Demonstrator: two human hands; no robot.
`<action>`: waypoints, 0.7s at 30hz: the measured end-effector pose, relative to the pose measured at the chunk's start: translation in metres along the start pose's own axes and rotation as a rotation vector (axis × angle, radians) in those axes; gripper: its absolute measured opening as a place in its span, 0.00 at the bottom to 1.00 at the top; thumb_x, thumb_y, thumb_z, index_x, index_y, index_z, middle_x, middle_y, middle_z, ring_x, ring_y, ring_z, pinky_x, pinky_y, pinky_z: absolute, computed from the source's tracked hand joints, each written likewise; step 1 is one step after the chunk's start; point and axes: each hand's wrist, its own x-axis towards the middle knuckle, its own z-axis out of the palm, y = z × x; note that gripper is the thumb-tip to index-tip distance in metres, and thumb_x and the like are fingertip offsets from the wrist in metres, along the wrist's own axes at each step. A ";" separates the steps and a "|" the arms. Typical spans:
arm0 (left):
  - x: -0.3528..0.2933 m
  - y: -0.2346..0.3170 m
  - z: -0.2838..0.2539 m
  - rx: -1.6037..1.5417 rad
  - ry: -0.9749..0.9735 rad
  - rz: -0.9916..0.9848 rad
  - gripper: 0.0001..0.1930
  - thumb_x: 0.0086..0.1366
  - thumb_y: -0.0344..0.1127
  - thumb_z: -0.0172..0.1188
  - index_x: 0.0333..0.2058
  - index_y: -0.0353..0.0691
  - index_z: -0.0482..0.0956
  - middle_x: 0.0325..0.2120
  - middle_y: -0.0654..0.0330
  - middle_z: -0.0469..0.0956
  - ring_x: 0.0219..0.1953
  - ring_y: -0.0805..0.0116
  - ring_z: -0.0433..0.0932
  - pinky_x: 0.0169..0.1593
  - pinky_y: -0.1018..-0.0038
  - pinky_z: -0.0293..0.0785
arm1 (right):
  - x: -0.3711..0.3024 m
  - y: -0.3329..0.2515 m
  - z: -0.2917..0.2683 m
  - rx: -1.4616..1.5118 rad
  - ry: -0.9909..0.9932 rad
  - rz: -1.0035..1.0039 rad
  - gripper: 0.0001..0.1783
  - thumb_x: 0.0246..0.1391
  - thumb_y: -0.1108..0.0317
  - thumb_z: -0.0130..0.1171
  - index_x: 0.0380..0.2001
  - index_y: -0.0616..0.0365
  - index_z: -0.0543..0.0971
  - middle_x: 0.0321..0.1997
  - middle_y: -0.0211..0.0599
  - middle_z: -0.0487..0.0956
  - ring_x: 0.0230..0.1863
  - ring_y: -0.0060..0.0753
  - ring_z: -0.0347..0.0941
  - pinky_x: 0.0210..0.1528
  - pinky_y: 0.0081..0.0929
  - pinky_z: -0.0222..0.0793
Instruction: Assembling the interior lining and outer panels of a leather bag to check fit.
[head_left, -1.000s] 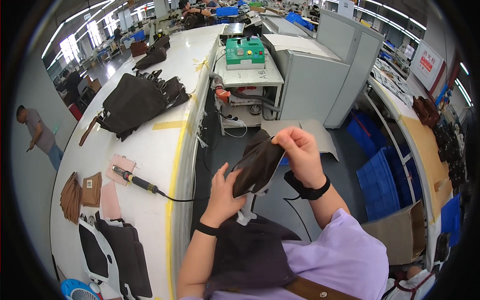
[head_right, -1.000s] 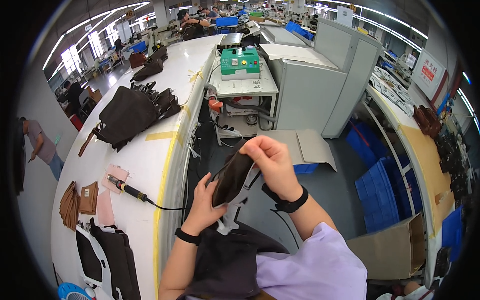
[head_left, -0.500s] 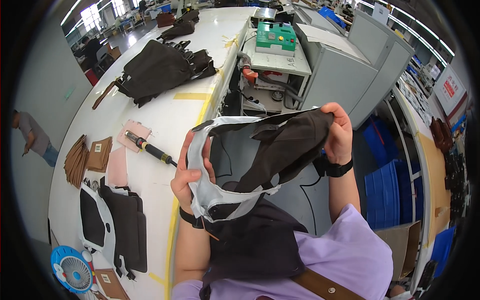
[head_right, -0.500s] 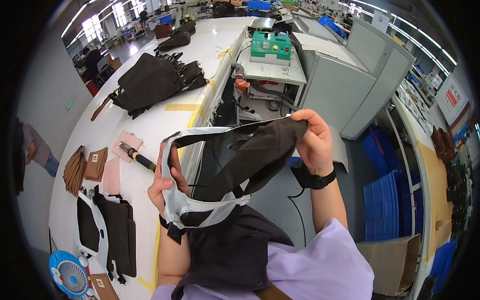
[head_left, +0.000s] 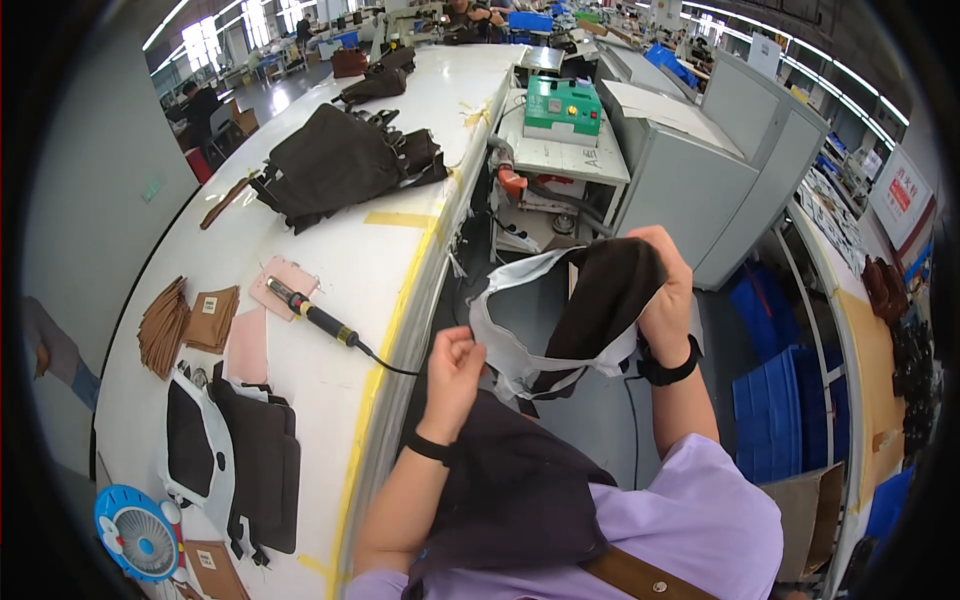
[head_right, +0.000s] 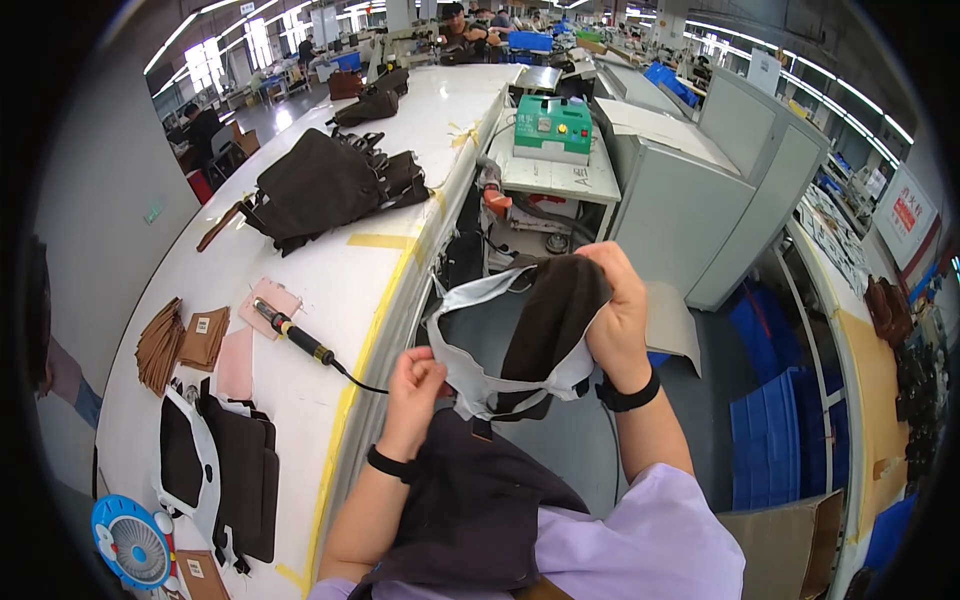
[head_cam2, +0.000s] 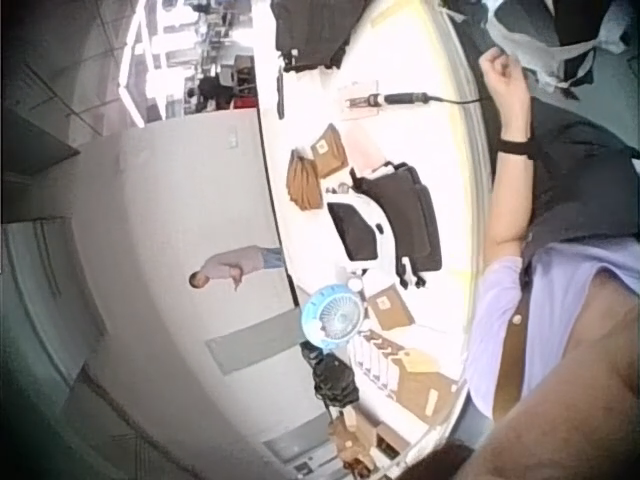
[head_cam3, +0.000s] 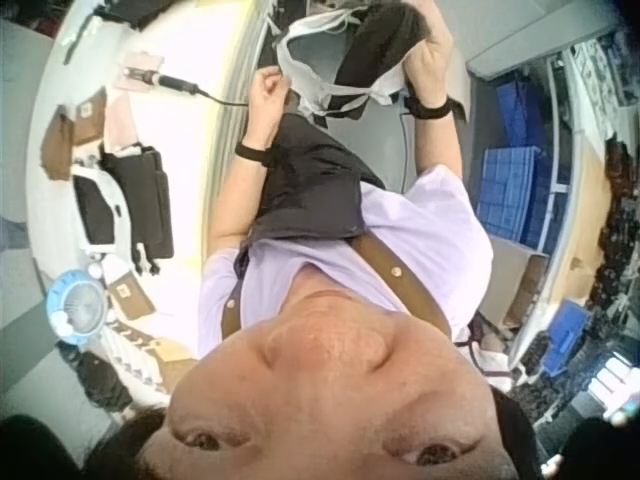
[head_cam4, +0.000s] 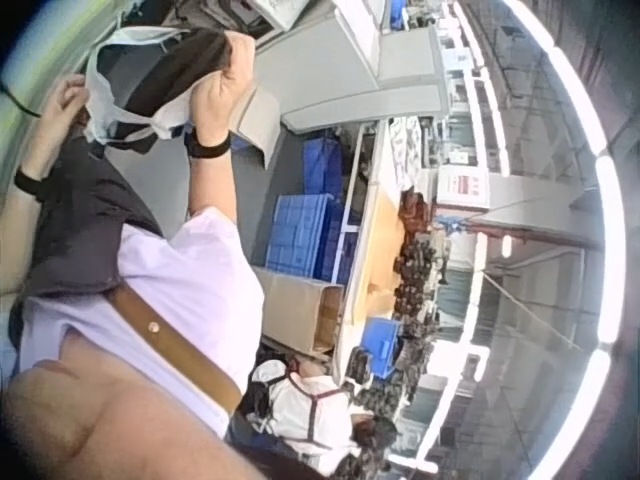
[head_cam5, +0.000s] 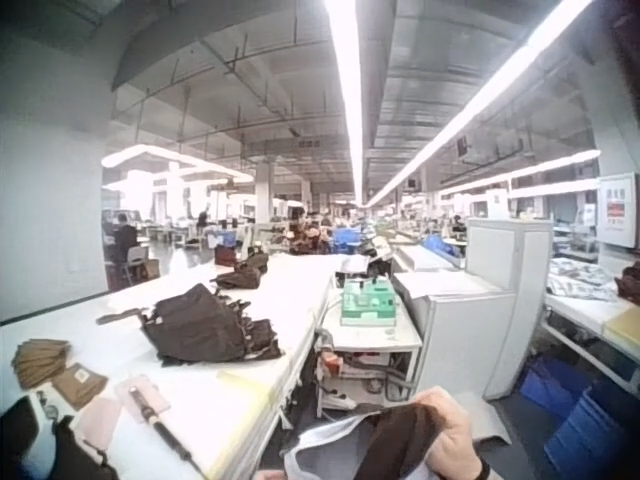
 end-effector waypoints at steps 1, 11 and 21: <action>-0.006 -0.005 0.010 -0.085 0.079 -0.184 0.16 0.65 0.36 0.60 0.47 0.40 0.66 0.34 0.64 0.74 0.33 0.74 0.75 0.36 0.73 0.76 | -0.001 0.003 0.002 -0.046 0.032 -0.052 0.05 0.53 0.78 0.54 0.33 0.68 0.75 0.36 0.38 0.75 0.37 0.31 0.71 0.41 0.21 0.65; -0.037 -0.023 0.039 -0.427 -0.303 -0.525 0.16 0.68 0.36 0.54 0.50 0.33 0.71 0.46 0.53 0.76 0.45 0.60 0.78 0.50 0.62 0.77 | -0.003 -0.010 0.007 -0.153 0.175 -0.105 0.03 0.51 0.80 0.51 0.30 0.68 0.74 0.35 0.39 0.73 0.35 0.31 0.70 0.38 0.21 0.64; -0.034 0.036 -0.023 -1.130 -0.473 0.036 0.37 0.66 0.58 0.53 0.61 0.29 0.63 0.55 0.48 0.73 0.55 0.53 0.74 0.59 0.57 0.69 | 0.017 0.039 -0.068 0.388 0.049 0.447 0.11 0.61 0.75 0.47 0.42 0.66 0.77 0.39 0.32 0.80 0.38 0.20 0.74 0.41 0.17 0.69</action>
